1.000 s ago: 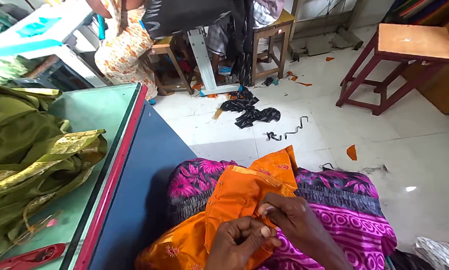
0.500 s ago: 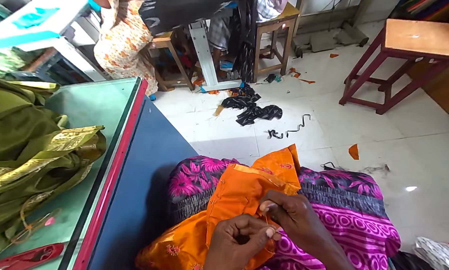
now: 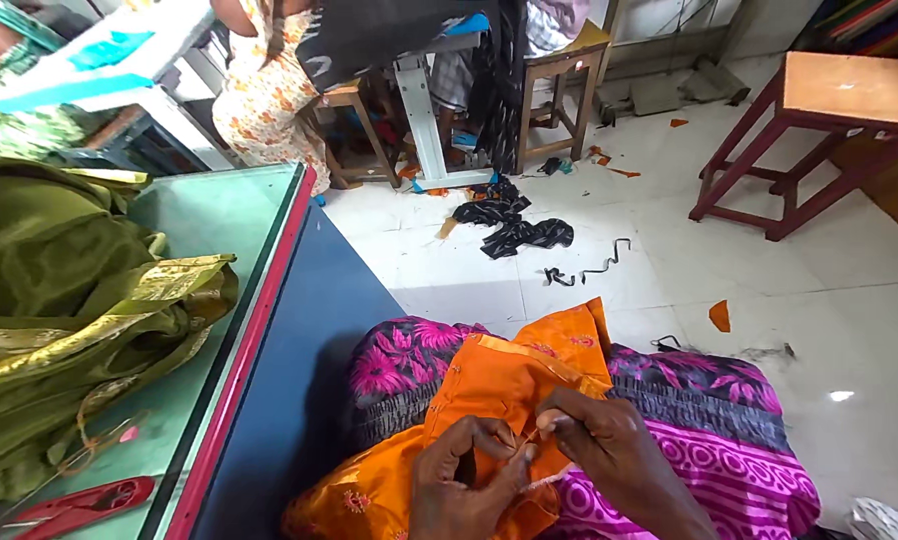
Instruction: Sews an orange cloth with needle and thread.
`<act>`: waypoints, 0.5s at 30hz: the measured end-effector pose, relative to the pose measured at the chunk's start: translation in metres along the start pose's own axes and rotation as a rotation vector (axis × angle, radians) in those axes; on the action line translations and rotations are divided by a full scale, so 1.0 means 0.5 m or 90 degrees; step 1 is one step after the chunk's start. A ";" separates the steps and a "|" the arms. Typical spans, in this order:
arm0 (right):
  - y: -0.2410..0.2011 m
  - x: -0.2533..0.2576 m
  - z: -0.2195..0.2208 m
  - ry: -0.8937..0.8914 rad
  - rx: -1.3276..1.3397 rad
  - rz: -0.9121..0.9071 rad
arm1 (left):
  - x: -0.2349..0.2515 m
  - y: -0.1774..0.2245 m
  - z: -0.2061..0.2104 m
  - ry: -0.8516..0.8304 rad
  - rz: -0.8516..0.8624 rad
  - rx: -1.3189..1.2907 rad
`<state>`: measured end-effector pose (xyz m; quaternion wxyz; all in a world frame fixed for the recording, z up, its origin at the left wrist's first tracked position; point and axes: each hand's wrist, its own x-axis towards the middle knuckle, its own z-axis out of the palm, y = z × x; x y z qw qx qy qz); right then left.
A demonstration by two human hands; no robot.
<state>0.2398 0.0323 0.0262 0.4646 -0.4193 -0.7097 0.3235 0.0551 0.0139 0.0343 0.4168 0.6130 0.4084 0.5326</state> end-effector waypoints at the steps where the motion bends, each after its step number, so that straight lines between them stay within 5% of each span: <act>1: 0.000 0.000 -0.001 0.001 -0.002 0.000 | 0.000 -0.001 0.000 0.007 0.004 -0.003; 15: -0.007 0.001 -0.017 0.091 0.056 -0.006 | -0.009 0.004 -0.015 0.054 -0.016 0.116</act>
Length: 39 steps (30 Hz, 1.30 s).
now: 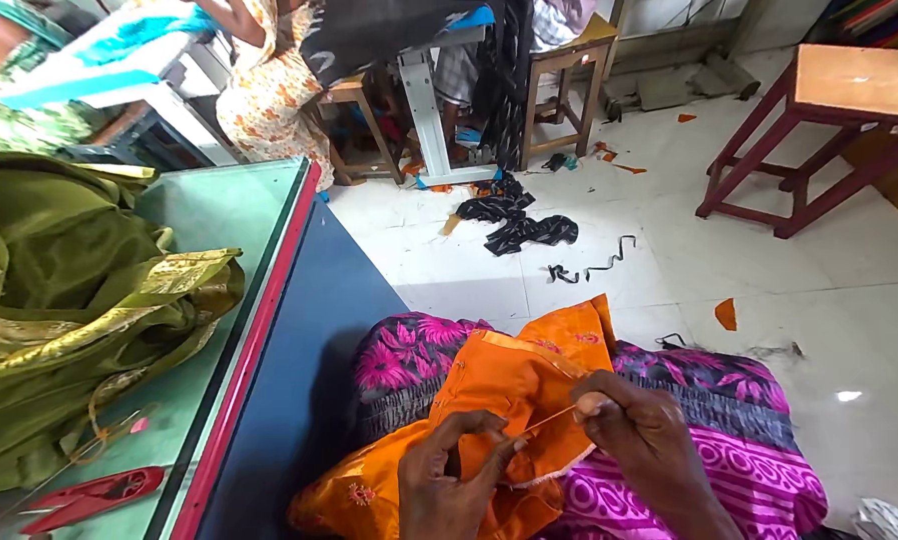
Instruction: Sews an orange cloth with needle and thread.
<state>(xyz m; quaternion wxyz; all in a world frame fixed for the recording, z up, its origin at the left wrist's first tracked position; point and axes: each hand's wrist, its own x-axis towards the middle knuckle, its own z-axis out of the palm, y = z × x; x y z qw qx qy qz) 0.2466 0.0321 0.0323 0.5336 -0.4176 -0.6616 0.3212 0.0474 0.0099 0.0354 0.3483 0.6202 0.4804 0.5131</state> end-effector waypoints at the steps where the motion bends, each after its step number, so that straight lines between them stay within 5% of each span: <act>1: -0.001 -0.002 0.001 -0.003 0.003 -0.005 | -0.003 -0.002 0.000 -0.007 0.011 0.022; 22: -0.020 -0.029 0.015 -0.049 0.214 -0.043 | -0.020 -0.017 -0.028 0.014 0.011 0.052; 29: -0.013 -0.023 -0.027 -0.024 0.239 0.069 | 0.002 -0.019 -0.056 0.087 0.024 0.163; 39: -0.002 -0.018 -0.078 0.183 0.219 0.260 | 0.028 -0.023 -0.120 0.166 0.004 0.247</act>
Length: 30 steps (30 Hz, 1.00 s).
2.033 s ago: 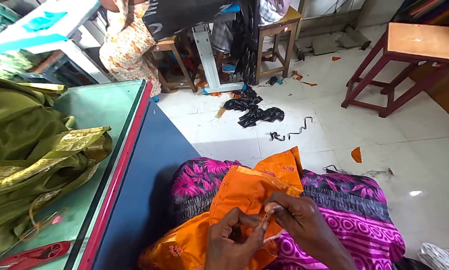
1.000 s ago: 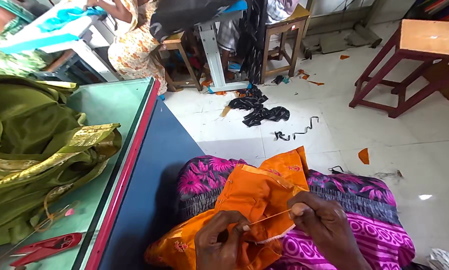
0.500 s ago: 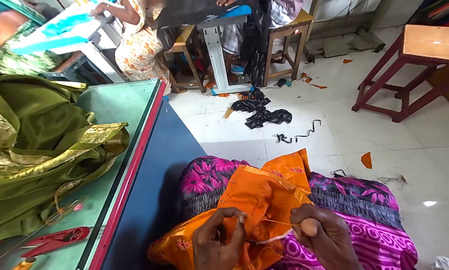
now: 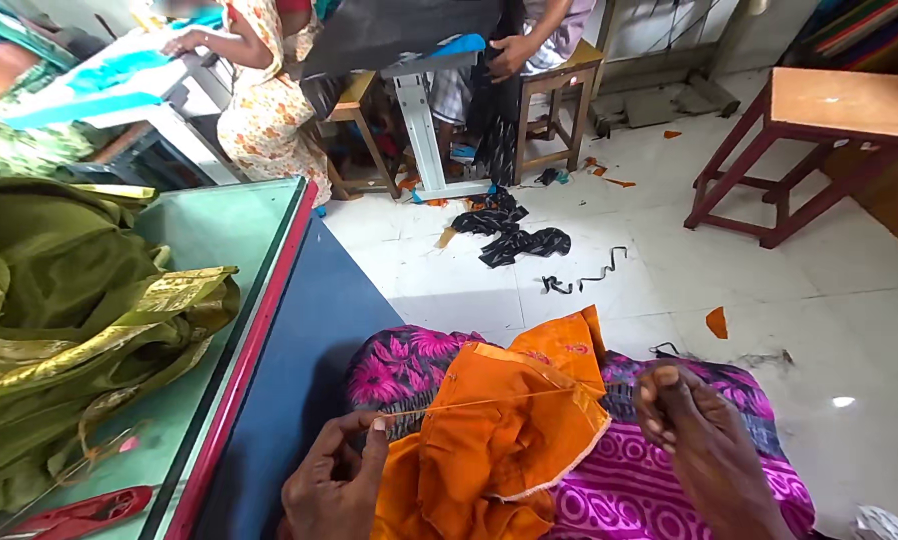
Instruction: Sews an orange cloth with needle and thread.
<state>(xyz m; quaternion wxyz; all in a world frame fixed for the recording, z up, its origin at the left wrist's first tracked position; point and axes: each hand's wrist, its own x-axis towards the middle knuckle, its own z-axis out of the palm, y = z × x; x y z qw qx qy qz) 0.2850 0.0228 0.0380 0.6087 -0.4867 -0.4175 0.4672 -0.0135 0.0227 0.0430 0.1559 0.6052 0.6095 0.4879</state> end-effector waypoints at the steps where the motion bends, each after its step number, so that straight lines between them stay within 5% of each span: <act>1: 0.000 0.001 0.001 0.015 -0.015 -0.001 | 0.000 0.000 0.000 -0.001 -0.002 -0.001; 8: 0.005 0.009 0.004 0.141 0.040 -0.091 | -0.009 0.009 -0.002 -0.064 -0.012 -0.017; 15: -0.035 0.007 -0.013 -0.173 0.548 -0.074 | -0.027 0.024 0.019 -0.176 -0.004 -0.014; 21: -0.061 -0.004 -0.026 -0.248 0.424 -0.072 | 0.030 -0.012 0.043 -0.212 0.037 0.028; 25: -0.057 -0.006 -0.071 -0.159 0.413 -0.090 | 0.090 -0.026 0.081 -0.425 -0.074 0.080; 30: -0.060 -0.029 -0.142 -0.072 0.436 -0.079 | 0.154 -0.037 0.159 -0.517 -0.225 0.148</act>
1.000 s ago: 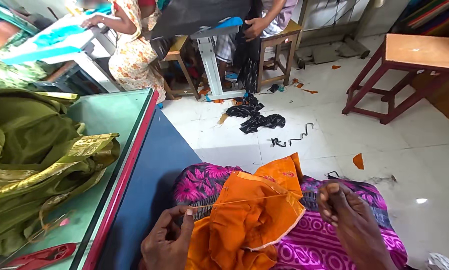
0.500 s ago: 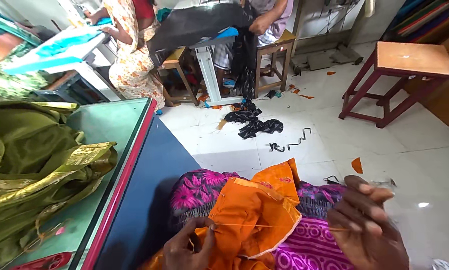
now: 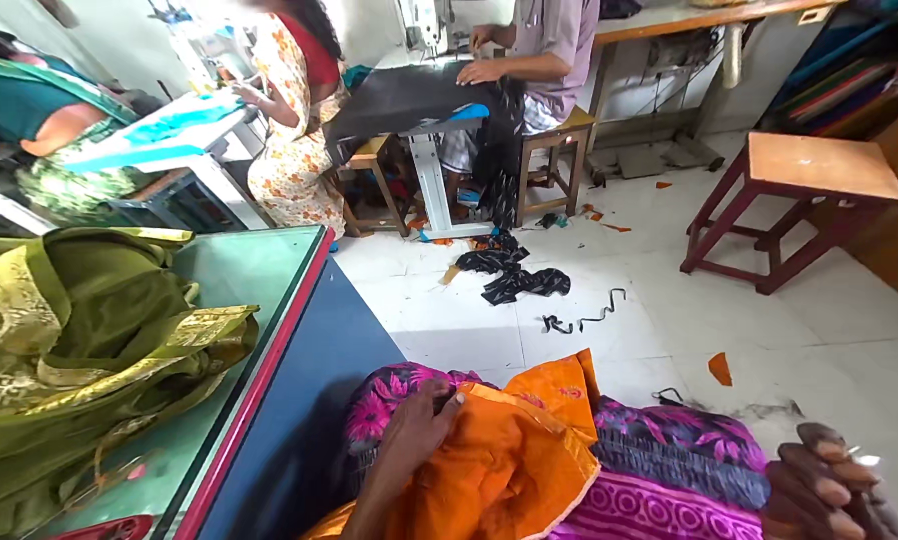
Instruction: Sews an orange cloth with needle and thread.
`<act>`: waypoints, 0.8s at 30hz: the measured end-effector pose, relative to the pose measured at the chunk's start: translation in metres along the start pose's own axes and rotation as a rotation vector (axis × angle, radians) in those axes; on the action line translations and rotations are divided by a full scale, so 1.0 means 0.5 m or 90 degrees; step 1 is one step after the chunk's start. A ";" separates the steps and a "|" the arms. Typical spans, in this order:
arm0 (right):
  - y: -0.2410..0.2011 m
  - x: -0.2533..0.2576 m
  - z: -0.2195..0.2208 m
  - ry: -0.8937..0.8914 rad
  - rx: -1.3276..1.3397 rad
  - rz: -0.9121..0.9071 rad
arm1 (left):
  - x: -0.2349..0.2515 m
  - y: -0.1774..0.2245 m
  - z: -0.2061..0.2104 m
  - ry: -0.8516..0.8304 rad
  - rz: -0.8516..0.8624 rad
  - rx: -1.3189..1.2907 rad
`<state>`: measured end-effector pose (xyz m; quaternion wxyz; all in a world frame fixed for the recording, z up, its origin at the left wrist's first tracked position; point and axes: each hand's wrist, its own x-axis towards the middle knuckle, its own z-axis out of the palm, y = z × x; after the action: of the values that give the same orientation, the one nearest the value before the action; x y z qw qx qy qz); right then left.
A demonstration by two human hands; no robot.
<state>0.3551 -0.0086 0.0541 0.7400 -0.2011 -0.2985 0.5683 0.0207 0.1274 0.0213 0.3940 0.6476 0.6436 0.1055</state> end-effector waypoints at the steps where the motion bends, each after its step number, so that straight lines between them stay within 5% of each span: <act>1: -0.001 -0.007 -0.009 0.002 -0.016 0.009 | 0.018 0.007 0.000 -0.023 -0.024 0.005; 6: 0.017 -0.030 -0.025 -0.029 -0.070 0.049 | 0.051 0.032 -0.001 -0.047 0.011 -0.112; 11: 0.074 -0.031 0.039 -0.064 -0.174 0.137 | -0.079 0.098 -0.013 0.024 0.098 -0.355; 17: 0.161 -0.025 0.170 -0.210 -0.229 0.186 | -0.201 0.107 0.007 0.101 0.260 -0.383; 24: 0.169 -0.023 0.212 -0.223 -0.288 0.184 | -0.239 0.100 0.024 0.145 0.312 -0.458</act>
<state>0.2209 -0.0008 0.0764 0.5252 -0.3002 -0.5085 0.6127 0.0481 0.0201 0.0898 0.4841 0.5869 0.4329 0.4835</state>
